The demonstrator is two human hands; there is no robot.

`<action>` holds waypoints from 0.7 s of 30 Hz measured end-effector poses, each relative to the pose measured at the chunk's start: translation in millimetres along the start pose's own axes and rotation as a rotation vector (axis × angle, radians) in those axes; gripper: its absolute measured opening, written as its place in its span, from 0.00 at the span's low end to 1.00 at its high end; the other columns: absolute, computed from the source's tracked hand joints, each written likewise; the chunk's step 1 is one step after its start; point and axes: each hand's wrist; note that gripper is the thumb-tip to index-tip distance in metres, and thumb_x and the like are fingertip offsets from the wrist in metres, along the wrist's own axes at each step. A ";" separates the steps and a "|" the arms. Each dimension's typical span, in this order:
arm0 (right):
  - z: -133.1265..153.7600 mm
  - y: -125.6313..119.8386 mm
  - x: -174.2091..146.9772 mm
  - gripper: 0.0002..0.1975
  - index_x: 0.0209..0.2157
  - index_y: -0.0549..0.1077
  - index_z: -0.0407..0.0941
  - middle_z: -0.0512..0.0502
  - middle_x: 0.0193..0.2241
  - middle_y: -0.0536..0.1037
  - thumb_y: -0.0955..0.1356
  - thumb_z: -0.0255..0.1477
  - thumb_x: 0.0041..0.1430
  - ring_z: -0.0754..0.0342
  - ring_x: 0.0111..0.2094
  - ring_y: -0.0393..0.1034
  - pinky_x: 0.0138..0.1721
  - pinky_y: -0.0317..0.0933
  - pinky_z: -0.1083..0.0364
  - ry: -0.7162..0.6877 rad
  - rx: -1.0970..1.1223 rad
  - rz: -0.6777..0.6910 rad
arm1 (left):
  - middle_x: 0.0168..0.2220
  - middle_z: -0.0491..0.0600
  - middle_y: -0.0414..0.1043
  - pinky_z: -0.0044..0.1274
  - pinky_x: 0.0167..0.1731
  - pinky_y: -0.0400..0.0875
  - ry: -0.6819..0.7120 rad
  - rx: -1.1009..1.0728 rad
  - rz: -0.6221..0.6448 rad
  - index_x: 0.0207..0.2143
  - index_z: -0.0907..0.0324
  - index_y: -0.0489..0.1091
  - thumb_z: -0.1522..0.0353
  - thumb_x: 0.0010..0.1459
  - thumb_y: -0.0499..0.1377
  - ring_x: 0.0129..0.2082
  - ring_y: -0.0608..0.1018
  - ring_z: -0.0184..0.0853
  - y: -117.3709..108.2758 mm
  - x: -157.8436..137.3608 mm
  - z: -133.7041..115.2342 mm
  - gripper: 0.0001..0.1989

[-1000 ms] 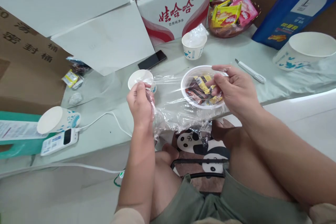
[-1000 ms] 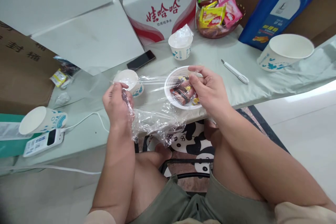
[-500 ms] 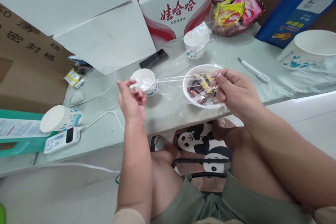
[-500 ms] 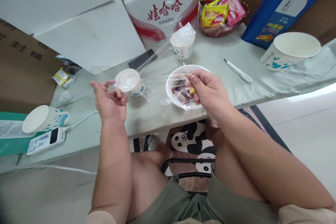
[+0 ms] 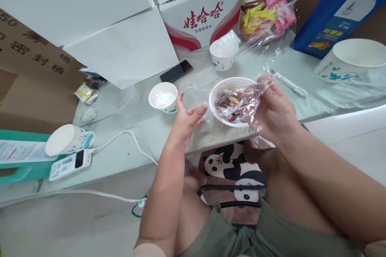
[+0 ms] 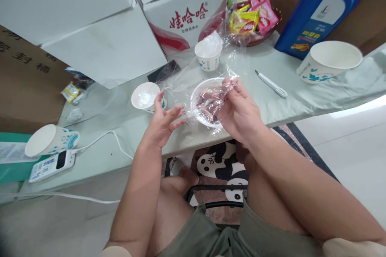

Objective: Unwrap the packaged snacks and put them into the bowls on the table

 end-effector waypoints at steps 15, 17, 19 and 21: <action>3.2 -44.6 16.4 0.17 0.44 0.76 0.51 0.51 0.29 0.81 0.75 0.34 0.51 0.59 0.18 0.61 0.20 0.58 0.56 0.028 -0.232 -0.220 | 0.26 0.42 0.75 0.16 0.13 0.48 0.366 -0.130 -0.306 0.39 0.57 0.70 0.66 0.44 0.72 0.14 0.62 0.20 -20.1 11.0 -14.9 0.20; 3.1 -56.0 18.4 0.16 0.44 0.76 0.50 0.51 0.28 0.81 0.75 0.33 0.51 0.59 0.20 0.65 0.23 0.61 0.57 -0.033 -0.271 -0.278 | 0.22 0.38 0.70 0.15 0.13 0.47 0.378 -0.166 -0.383 0.37 0.58 0.71 0.68 0.43 0.71 0.14 0.60 0.19 -23.6 12.3 -16.6 0.17; 3.0 -70.7 22.1 0.14 0.43 0.76 0.49 0.50 0.28 0.80 0.74 0.32 0.53 0.56 0.24 0.70 0.25 0.62 0.57 -0.095 -0.421 -0.386 | 0.19 0.36 0.62 0.15 0.13 0.45 0.354 -0.226 -0.444 0.33 0.58 0.71 0.69 0.42 0.69 0.14 0.58 0.18 -29.8 13.7 -19.4 0.14; 2.3 -84.8 25.1 0.15 0.45 0.75 0.49 0.50 0.24 0.78 0.74 0.33 0.54 0.54 0.24 0.70 0.23 0.61 0.56 -0.044 -0.675 -0.446 | 0.18 0.35 0.57 0.16 0.13 0.43 0.309 -0.281 -0.453 0.31 0.58 0.70 0.69 0.41 0.68 0.13 0.56 0.18 -37.4 15.1 -22.1 0.13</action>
Point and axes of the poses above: each hand's wrist, its own x-axis towards the middle knuckle, its own y-axis out of the palm, z = x × y
